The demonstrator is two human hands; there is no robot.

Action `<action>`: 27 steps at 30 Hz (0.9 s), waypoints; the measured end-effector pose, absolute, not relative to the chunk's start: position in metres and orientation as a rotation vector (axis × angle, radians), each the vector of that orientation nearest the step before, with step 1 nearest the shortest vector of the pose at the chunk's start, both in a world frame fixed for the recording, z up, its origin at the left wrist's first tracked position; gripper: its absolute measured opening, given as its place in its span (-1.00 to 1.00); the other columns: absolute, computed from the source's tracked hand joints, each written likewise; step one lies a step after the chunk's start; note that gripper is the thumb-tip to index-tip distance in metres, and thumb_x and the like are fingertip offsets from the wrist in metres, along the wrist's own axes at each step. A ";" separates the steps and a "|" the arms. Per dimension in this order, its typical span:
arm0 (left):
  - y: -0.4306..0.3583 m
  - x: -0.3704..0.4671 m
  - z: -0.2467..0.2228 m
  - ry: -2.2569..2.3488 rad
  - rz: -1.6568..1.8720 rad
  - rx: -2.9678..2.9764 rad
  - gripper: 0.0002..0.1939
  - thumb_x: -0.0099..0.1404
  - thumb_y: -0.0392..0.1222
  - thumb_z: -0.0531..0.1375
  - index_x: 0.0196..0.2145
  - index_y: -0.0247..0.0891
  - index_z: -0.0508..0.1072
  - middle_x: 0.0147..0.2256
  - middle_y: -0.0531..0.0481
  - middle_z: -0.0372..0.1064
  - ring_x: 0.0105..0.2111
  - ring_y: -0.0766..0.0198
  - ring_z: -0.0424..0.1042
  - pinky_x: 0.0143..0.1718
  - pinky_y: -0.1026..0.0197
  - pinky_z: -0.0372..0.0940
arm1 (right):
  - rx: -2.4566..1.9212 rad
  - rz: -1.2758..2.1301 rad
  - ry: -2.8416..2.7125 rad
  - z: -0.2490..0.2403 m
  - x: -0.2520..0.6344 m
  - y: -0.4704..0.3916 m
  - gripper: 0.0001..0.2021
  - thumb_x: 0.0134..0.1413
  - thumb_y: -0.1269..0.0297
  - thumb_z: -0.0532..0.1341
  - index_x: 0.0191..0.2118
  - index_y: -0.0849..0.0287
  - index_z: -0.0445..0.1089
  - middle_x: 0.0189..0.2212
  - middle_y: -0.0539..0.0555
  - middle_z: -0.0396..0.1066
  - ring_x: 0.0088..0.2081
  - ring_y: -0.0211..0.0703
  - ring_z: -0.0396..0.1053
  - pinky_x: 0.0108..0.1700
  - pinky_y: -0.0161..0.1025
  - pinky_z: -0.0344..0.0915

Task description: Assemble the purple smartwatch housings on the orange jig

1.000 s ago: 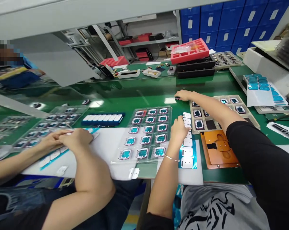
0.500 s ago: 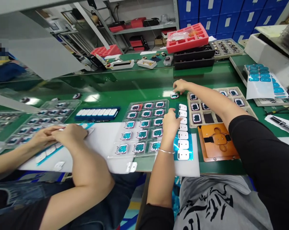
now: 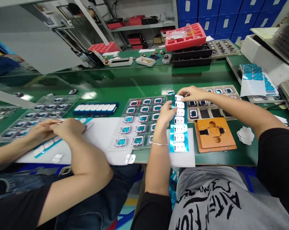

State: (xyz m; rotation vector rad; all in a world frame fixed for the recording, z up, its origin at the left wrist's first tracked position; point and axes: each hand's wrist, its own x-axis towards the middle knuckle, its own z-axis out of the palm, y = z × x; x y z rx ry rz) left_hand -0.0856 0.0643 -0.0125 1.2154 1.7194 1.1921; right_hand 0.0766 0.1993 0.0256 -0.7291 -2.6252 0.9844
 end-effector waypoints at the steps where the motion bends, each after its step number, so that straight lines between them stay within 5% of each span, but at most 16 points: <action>1: 0.064 -0.086 -0.013 1.642 1.209 1.223 -0.67 0.24 -0.37 0.24 -0.02 -0.26 0.45 -0.20 -0.05 0.52 -0.15 0.20 0.51 -0.05 0.18 0.42 | -0.707 0.973 -2.617 0.024 0.078 0.197 -0.60 0.15 0.25 0.31 0.10 0.23 0.49 0.14 0.24 0.44 0.04 0.01 0.45 0.12 -0.05 0.42; 4: 0.063 -0.086 -0.012 1.463 1.248 1.251 -0.76 0.24 -0.37 0.22 -0.11 -0.26 0.47 -0.19 -0.02 0.53 -0.11 0.21 0.51 -0.04 0.20 0.43 | -0.601 0.903 -2.579 0.022 0.084 0.190 -0.58 0.15 0.18 0.31 0.11 0.19 0.51 0.22 0.24 0.33 0.10 0.05 0.39 0.11 -0.04 0.42; 11: 0.063 -0.087 -0.012 1.310 1.305 1.349 -0.81 0.24 -0.37 0.24 -0.16 -0.24 0.49 -0.15 0.00 0.51 -0.06 0.20 0.46 0.07 0.15 0.38 | -0.499 0.602 -2.603 0.027 0.096 0.175 -0.46 0.10 0.12 0.36 0.15 0.32 0.50 0.06 0.31 0.46 0.07 0.16 0.41 0.15 0.09 0.33; 19: 0.064 -0.088 -0.011 1.273 1.281 1.435 -0.84 0.27 -0.35 0.23 -0.18 -0.24 0.49 -0.12 -0.02 0.51 0.00 0.19 0.44 0.17 0.09 0.31 | -0.571 0.943 -2.541 0.035 0.100 0.168 -0.68 0.09 0.15 0.37 -0.04 0.11 0.62 -0.09 0.11 0.60 -0.11 -0.04 0.51 -0.01 -0.03 0.41; 27: 0.059 -0.086 -0.006 1.307 1.242 1.419 -0.89 0.26 -0.29 0.25 -0.22 -0.26 0.49 -0.25 0.02 0.48 -0.23 0.26 0.45 -0.14 0.23 0.37 | -0.577 1.072 -2.410 0.032 0.100 0.176 -0.62 -0.09 0.09 0.47 -0.14 0.18 0.62 -0.18 0.13 0.58 -0.14 -0.05 0.50 -0.08 -0.10 0.43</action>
